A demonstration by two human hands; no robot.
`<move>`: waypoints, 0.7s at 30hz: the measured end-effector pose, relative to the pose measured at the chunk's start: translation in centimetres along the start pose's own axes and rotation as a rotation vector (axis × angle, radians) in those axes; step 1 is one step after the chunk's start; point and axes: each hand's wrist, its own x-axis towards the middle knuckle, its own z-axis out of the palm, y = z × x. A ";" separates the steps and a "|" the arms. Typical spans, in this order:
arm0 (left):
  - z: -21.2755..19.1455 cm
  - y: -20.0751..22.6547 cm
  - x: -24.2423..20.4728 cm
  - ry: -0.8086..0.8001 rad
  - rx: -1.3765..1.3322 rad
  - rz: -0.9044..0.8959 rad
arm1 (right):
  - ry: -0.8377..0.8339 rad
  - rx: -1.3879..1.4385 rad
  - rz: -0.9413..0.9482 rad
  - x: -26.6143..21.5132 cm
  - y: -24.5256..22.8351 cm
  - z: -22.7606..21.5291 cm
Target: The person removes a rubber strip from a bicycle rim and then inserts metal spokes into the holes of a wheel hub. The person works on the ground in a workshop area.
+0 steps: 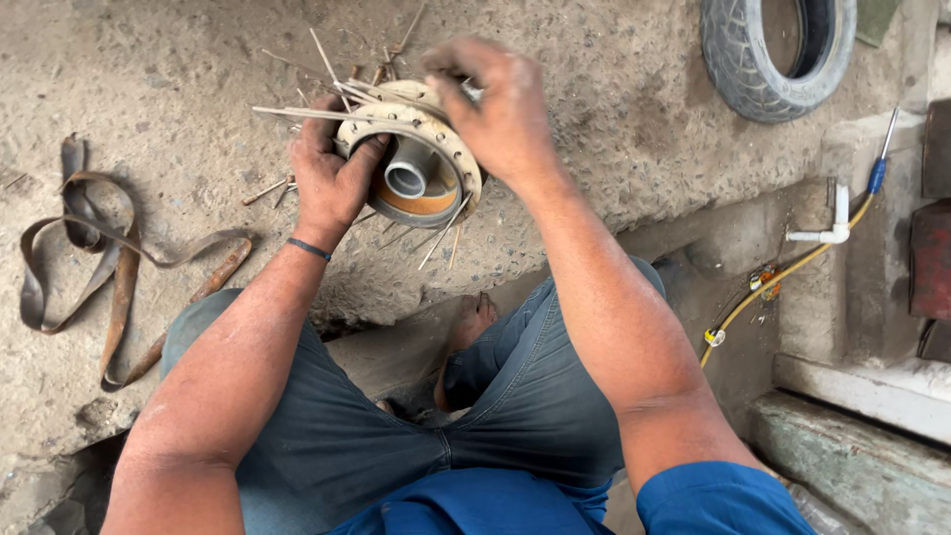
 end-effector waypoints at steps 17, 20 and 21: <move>-0.7 -3.1 1.6 0.352 -0.355 -0.266 | 0.044 0.113 -0.105 -0.3 -2.8 -0.6; -0.8 -2.6 1.7 0.341 -0.386 -0.303 | -0.063 0.168 -0.106 0.2 -3.5 -1.0; -0.9 -2.3 1.7 0.335 -0.400 -0.325 | -0.070 0.137 -0.123 0.3 -3.6 -1.1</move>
